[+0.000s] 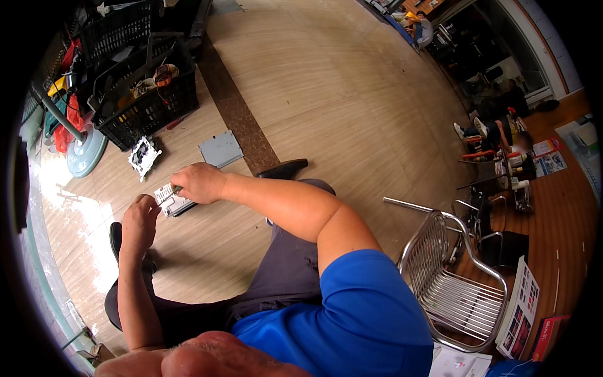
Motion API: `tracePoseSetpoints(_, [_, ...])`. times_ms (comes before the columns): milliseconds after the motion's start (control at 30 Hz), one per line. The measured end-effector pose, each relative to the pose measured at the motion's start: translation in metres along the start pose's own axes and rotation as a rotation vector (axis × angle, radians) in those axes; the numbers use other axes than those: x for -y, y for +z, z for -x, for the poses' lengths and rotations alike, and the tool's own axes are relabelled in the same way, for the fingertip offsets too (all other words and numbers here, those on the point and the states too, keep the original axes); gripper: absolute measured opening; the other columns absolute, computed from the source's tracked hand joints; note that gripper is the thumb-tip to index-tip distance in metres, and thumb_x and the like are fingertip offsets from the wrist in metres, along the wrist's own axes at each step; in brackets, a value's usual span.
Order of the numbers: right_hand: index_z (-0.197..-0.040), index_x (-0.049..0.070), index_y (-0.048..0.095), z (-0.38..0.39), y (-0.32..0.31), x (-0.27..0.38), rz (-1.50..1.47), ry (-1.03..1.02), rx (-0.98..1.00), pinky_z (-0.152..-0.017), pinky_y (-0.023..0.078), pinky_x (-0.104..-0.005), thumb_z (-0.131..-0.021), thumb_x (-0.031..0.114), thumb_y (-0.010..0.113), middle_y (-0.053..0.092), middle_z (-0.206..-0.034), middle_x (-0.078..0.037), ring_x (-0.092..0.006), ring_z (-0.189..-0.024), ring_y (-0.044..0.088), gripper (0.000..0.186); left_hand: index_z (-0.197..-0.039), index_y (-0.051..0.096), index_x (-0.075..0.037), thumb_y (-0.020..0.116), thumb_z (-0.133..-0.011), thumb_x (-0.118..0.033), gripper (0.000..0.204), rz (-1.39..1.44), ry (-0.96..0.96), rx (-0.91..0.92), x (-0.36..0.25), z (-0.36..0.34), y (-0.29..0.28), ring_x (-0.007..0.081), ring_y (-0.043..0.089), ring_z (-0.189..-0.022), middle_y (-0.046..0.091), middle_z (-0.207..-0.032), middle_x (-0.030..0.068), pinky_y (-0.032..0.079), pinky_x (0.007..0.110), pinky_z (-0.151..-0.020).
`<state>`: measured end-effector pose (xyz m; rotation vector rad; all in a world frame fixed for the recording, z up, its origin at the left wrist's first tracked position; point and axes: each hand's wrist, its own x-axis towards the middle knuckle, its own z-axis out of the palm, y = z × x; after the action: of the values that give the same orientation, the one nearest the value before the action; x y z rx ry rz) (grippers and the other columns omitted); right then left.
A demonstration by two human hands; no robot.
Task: The person removes several screws from a car stereo unit using a screwdriver and then lifts off the metal casing to reveal the internal electronics.
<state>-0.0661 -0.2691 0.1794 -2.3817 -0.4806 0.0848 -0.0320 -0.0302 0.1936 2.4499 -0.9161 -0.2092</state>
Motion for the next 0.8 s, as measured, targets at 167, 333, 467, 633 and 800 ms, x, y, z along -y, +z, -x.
tracePoseSetpoints(167, [-0.093, 0.004, 0.064, -0.0004, -0.0003, 0.0, -0.009, 0.013, 0.019, -0.082, 0.052, -0.0465, -0.083, 0.017, 0.068, 0.068, -0.094, -0.017, -0.0374, -0.092, 0.066, 0.017, -0.087, 0.058, -0.002, 0.067, -0.086, -0.011, 0.013, -0.011, 0.01, -0.003, 0.0011, -0.0002, 0.0008, 0.0383, 0.062, -0.086, 0.062, -0.092, 0.0156, 0.049, 0.048, -0.075])
tracePoseSetpoints(333, [-0.094, 0.004, 0.064, -0.0003, -0.0004, 0.0009, -0.002, 0.009, 0.015, -0.083, 0.052, -0.0464, -0.084, 0.017, 0.068, 0.068, -0.095, -0.017, -0.0375, -0.093, 0.066, 0.017, -0.087, 0.059, -0.002, 0.068, -0.086, -0.012, 0.013, -0.006, -0.013, 0.014, 0.0011, -0.0002, 0.0007, 0.0381, 0.062, -0.087, 0.062, -0.093, 0.0154, 0.049, 0.048, -0.075])
tracePoseSetpoints(467, [-0.094, 0.004, 0.064, -0.0005, -0.0003, 0.0, 0.003, 0.009, 0.017, -0.083, 0.052, -0.0463, -0.084, 0.018, 0.068, 0.068, -0.094, -0.017, -0.0374, -0.093, 0.066, 0.018, -0.087, 0.059, -0.002, 0.068, -0.086, -0.012, 0.013, -0.012, -0.01, 0.019, 0.0009, -0.0004, 0.0009, 0.038, 0.062, -0.087, 0.062, -0.094, 0.0154, 0.049, 0.048, -0.076])
tracePoseSetpoints(633, [-0.094, 0.004, 0.064, -0.0003, 0.0003, -0.001, 0.005, -0.002, 0.019, -0.083, 0.052, -0.0463, -0.084, 0.018, 0.068, 0.068, -0.094, -0.017, -0.0376, -0.092, 0.066, 0.018, -0.087, 0.059, -0.002, 0.068, -0.086, -0.012, 0.014, -0.009, -0.003, 0.018, 0.0001, 0.0, 0.0003, 0.0382, 0.062, -0.087, 0.062, -0.093, 0.0155, 0.049, 0.048, -0.075])
tracePoseSetpoints(800, [-0.094, 0.004, 0.063, -0.001, 0.0006, -0.0004, 0.0, -0.001, 0.023, -0.083, 0.052, -0.0465, -0.084, 0.018, 0.068, 0.068, -0.094, -0.017, -0.0379, -0.092, 0.066, 0.017, -0.087, 0.059, -0.002, 0.067, -0.086, -0.012, 0.014, -0.005, 0.006, 0.017, 0.0012, 0.0004, -0.0003, 0.0385, 0.062, -0.087, 0.062, -0.093, 0.0159, 0.049, 0.048, -0.075])
